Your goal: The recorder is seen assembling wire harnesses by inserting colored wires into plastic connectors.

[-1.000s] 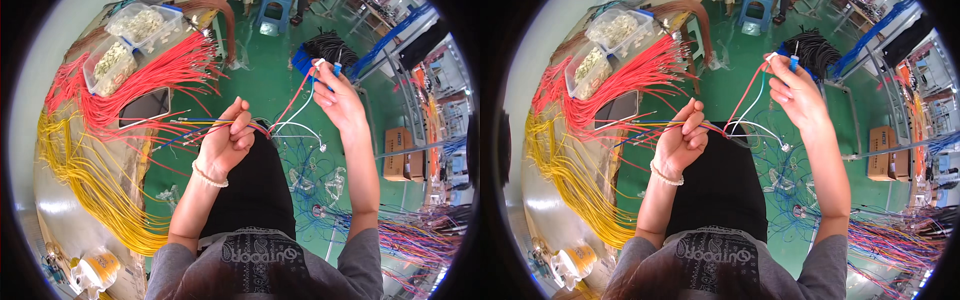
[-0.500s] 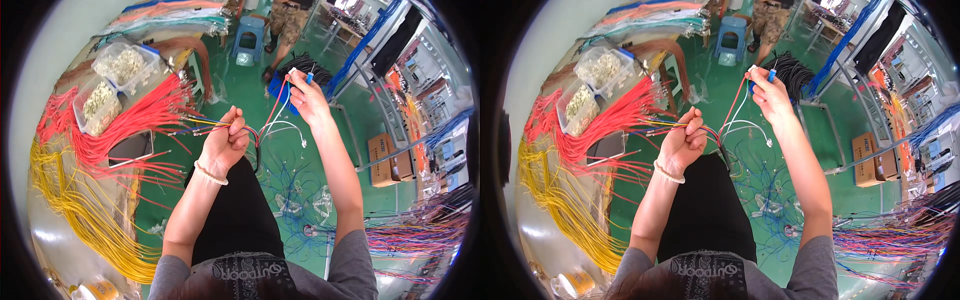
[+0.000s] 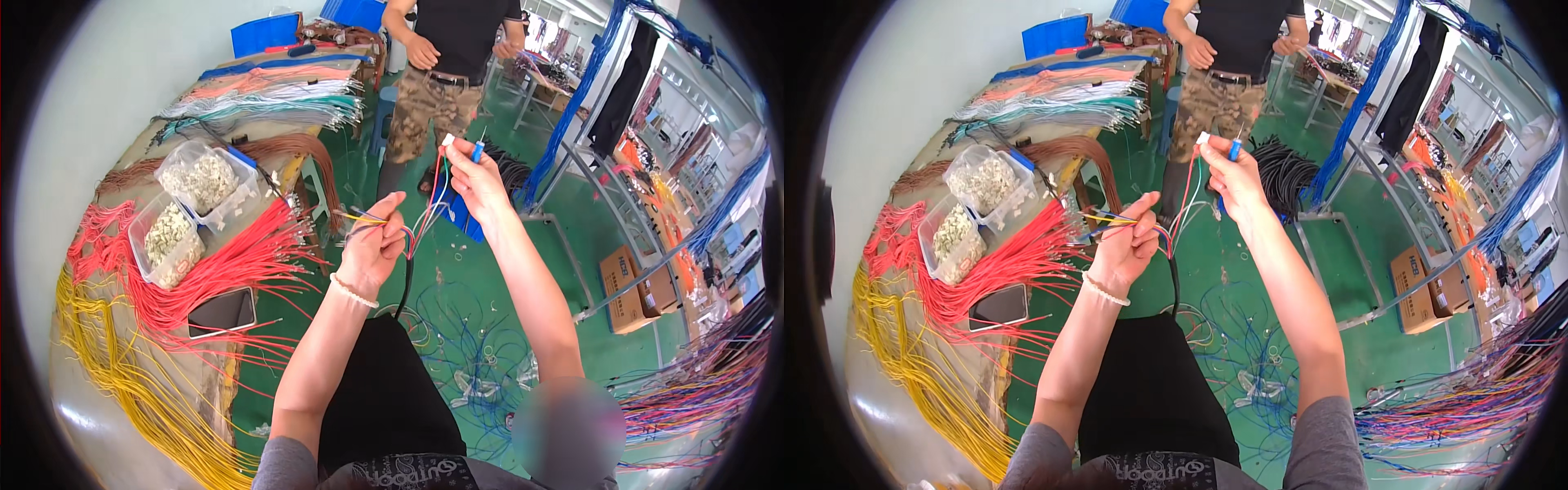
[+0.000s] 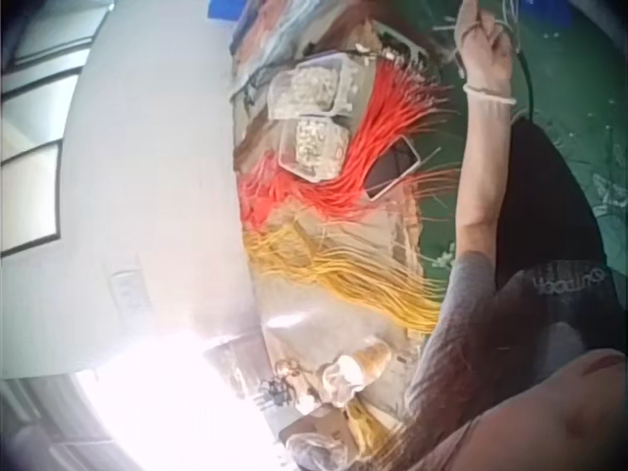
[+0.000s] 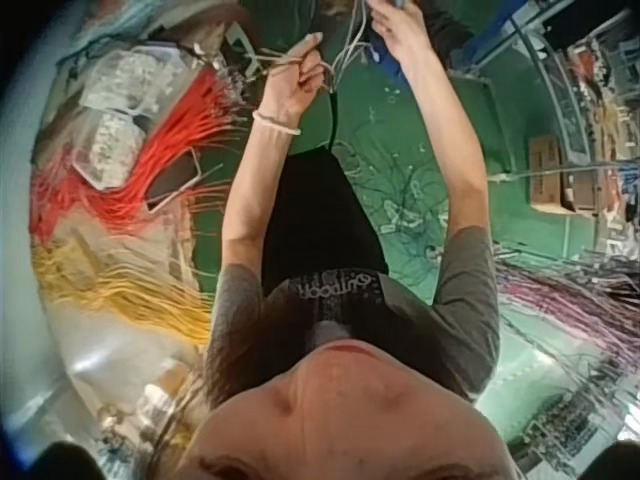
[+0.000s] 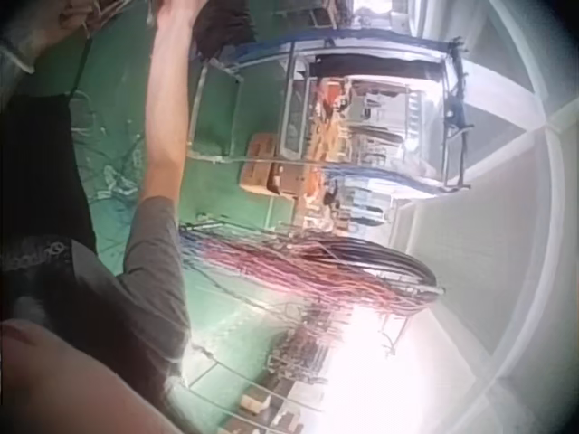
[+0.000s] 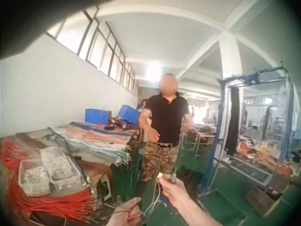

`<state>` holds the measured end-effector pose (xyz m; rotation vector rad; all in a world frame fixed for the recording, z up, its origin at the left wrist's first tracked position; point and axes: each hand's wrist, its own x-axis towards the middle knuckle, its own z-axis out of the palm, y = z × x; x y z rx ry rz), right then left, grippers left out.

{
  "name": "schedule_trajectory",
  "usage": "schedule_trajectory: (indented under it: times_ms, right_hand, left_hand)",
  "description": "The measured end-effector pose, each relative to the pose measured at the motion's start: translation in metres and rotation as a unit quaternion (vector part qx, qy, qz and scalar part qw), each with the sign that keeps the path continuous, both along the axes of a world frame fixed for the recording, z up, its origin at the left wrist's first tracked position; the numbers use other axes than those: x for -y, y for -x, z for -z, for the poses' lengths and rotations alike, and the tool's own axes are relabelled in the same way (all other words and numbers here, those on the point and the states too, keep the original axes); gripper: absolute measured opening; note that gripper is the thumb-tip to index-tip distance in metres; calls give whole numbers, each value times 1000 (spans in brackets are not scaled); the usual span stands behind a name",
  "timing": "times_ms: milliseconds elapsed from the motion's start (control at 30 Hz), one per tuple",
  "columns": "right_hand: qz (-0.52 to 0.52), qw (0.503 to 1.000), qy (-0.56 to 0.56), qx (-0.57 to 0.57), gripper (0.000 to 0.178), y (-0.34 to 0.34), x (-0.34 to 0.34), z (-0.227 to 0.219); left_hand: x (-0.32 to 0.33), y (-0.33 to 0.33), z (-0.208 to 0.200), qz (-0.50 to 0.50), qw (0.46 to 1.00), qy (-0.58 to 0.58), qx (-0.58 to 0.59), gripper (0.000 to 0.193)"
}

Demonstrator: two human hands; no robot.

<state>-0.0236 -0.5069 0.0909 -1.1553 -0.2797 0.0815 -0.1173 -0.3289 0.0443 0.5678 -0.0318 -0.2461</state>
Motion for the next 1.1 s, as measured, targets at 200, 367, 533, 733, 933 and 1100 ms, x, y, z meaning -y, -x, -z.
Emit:
schedule_trajectory:
  times_ms: [200,367,533,733,933,1100]
  right_hand:
    - [10,999,31,24,30,6,-18,-12]
    - [59,995,67,45,28,3,-35,-19]
    - [96,991,78,48,25,5,-34,-9]
    - [65,992,49,94,32,23,-41,-27]
    - [-34,998,33,43,16,24,-29,-21]
    - [-95,995,25,29,24,40,-28,-34]
  left_hand:
    - [-1,-29,-23,-22,992,-95,83,22]
    - [-1,-31,-38,-22,986,-140,92,23]
    - [2,-31,-40,-76,967,-229,82,20]
    - [-1,-20,-45,-66,977,-171,109,19]
    - [3,-12,-51,-69,978,-156,122,19]
    - [3,-3,-51,-76,975,-169,124,19]
